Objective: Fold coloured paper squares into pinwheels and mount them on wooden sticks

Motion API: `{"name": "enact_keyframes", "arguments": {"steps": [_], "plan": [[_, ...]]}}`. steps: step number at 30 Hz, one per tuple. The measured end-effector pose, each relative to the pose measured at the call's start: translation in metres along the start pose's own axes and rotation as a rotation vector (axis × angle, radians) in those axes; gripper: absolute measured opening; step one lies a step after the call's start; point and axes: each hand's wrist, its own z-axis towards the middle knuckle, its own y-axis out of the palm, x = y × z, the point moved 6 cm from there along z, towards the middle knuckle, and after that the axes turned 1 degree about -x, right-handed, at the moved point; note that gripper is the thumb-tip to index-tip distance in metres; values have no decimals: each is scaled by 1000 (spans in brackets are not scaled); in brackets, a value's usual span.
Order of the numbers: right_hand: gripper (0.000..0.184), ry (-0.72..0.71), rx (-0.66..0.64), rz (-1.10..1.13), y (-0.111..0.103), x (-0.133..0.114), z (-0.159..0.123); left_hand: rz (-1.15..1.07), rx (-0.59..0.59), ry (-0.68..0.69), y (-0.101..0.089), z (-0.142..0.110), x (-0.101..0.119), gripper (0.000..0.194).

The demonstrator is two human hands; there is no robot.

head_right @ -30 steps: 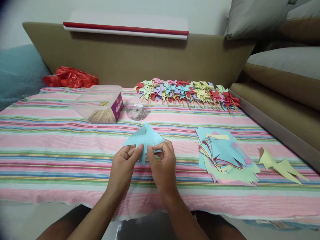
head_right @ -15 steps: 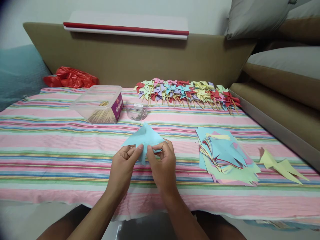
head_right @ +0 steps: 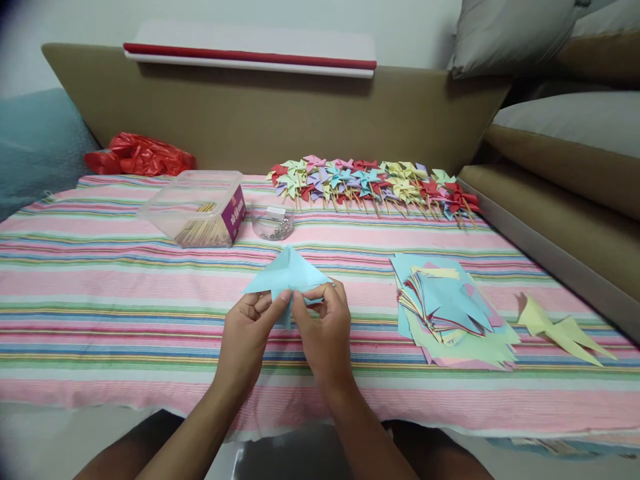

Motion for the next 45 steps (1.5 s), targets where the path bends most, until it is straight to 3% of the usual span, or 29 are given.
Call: {"name": "enact_keyframes", "arguments": {"steps": [5,10,12,15,17,20,23,30,37,42,45], "plan": [[17,-48,-21,-57,1,0,0,-56,27,19,-3,2,-1,23],[16,-193,-68,-184,-8,-9,8,-113,38,37,-8,6,4,30],[23,-148,-27,-90,-18,-10,14,-101,48,42,-11,8,8,33],[33,82,-2,144,-31,-5,22,-11,14,69,-14,10,16,30],[33,219,-165,202,-28,-6,24,65,-61,75,-12,10,21,30],[34,293,-468,191,-19,-14,18,145,-208,57,-7,8,25,35],[31,295,-558,139,-16,-16,12,208,-301,46,-3,5,26,36],[23,245,-524,24,-13,-7,12,364,-403,55,-1,5,24,24],[19,137,-521,-156,-14,-3,15,464,-401,119,-5,6,25,18],[22,348,-280,233,-12,3,13,234,-332,40,-6,8,28,44],[23,413,-177,460,-5,2,9,98,-256,-16,-6,9,21,44]]}}
